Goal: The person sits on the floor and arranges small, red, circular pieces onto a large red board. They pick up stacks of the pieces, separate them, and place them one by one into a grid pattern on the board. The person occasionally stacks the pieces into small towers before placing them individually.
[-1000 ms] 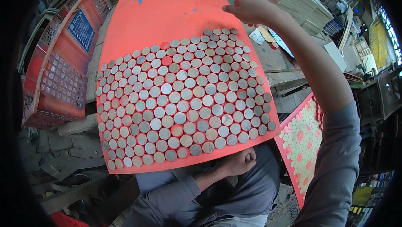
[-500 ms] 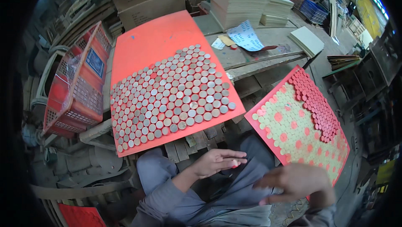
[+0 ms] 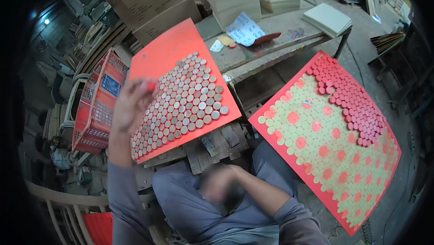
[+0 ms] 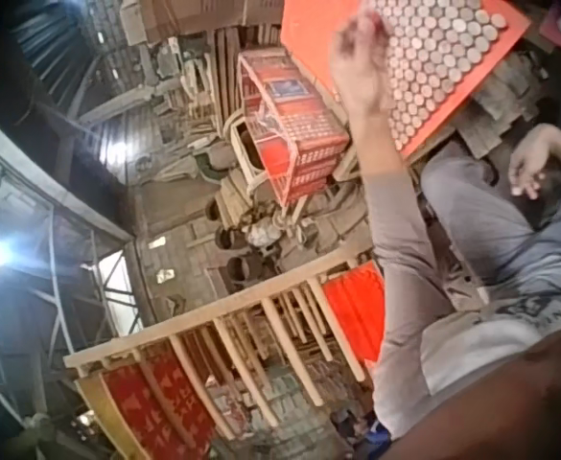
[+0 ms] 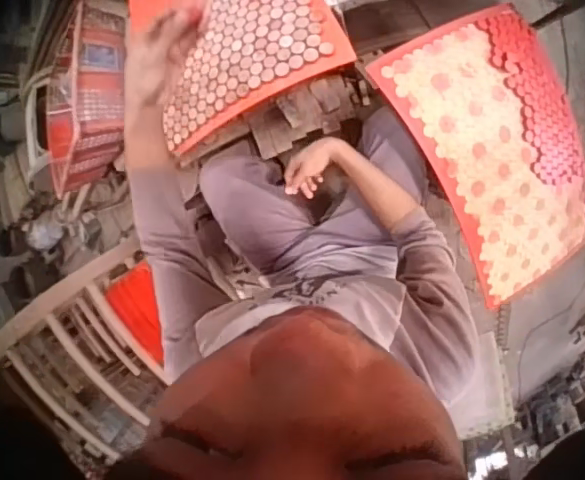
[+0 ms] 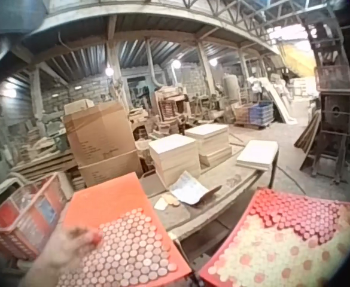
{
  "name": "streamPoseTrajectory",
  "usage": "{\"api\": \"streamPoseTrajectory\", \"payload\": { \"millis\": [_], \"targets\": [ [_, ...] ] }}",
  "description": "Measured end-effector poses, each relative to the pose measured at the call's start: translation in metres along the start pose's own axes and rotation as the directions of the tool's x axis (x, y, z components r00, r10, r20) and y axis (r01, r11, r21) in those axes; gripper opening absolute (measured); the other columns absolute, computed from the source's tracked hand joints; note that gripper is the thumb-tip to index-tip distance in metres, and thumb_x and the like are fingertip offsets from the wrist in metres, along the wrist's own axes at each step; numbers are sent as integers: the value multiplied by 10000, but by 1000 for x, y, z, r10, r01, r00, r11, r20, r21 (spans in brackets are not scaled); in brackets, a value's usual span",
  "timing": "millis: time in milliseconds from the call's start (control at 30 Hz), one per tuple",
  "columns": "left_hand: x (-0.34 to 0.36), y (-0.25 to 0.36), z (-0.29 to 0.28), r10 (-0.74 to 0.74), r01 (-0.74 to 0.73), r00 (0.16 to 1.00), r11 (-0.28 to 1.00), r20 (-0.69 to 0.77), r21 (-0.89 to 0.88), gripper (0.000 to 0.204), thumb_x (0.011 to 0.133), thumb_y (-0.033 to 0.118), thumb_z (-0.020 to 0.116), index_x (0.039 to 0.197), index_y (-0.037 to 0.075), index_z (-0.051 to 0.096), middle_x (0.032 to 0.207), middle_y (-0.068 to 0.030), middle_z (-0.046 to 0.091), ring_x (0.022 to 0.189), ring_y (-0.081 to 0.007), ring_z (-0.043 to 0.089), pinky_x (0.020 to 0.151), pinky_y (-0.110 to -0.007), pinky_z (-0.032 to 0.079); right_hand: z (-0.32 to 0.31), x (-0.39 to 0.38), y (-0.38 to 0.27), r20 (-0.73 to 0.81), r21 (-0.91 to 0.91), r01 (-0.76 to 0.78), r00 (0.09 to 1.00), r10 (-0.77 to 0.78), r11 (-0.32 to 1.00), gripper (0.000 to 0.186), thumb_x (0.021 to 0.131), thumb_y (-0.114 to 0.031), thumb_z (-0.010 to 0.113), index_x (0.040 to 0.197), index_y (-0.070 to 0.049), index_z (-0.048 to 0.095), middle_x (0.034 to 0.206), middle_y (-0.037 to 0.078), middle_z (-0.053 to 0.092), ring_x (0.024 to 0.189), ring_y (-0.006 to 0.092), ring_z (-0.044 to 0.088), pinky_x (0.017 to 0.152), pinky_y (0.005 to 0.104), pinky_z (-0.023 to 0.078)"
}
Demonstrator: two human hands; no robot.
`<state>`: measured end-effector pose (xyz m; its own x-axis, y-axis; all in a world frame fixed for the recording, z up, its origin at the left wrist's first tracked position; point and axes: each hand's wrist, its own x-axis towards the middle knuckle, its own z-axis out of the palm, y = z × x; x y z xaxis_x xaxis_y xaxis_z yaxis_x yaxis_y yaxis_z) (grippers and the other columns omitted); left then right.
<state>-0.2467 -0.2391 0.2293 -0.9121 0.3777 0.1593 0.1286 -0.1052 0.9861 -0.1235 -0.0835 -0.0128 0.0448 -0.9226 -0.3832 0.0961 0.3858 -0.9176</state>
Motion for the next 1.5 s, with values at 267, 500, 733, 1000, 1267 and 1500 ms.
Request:
{"api": "streamPoseTrajectory", "payload": {
  "millis": [267,500,733,1000,1267,1500],
  "targets": [
    [166,-73,-9,200,-234,971,687,130,688,304,867,221,737,1080,11,683,995,-83,715,954,-149,670,879,-297,515,-15,9,8,-339,-338,-430,885,318,837,594,900,-529,594,1059,37,681,1001,200,700,970,369,661,852,441,513],
    [192,-104,7,34,-192,973,666,227,721,224,870,283,716,1007,107,742,1022,-66,722,960,-178,674,986,-370,435,-37,-20,11,-458,-297,-473,833,311,830,565,899,-507,602,1109,12,677,1176,210,655,1137,362,610,960,444,490],
    [199,-124,-19,158,-400,916,433,370,807,190,866,276,703,975,129,755,1053,-54,708,1005,-173,644,1054,-348,332,-40,-18,12,-440,-249,-490,825,354,835,542,884,-461,653,1167,2,656,1277,177,614,1196,340,586,971,452,493],
    [206,-116,-15,188,-515,849,497,493,698,234,841,110,564,994,140,738,1066,5,690,1229,-162,511,1099,-404,214,-40,-14,24,-478,-271,-501,811,337,822,564,923,-506,565,1141,8,649,1187,206,646,1177,346,582,1026,443,432],
    [207,-122,-23,151,-529,848,288,507,798,322,785,17,498,971,140,731,1039,9,689,1192,-157,536,1068,-367,217,-44,-16,22,-483,-237,-512,799,357,826,571,921,-503,563,1132,21,650,1208,198,641,1171,337,590,993,435,465],
    [202,-117,-27,228,-459,885,576,406,677,253,902,86,516,1061,106,712,1073,-53,692,1004,-162,613,1040,-391,328,-46,-18,22,-505,-214,-524,782,366,824,602,919,-505,568,1206,21,617,1269,193,614,1203,332,573,1028,425,442]
  ]
}}
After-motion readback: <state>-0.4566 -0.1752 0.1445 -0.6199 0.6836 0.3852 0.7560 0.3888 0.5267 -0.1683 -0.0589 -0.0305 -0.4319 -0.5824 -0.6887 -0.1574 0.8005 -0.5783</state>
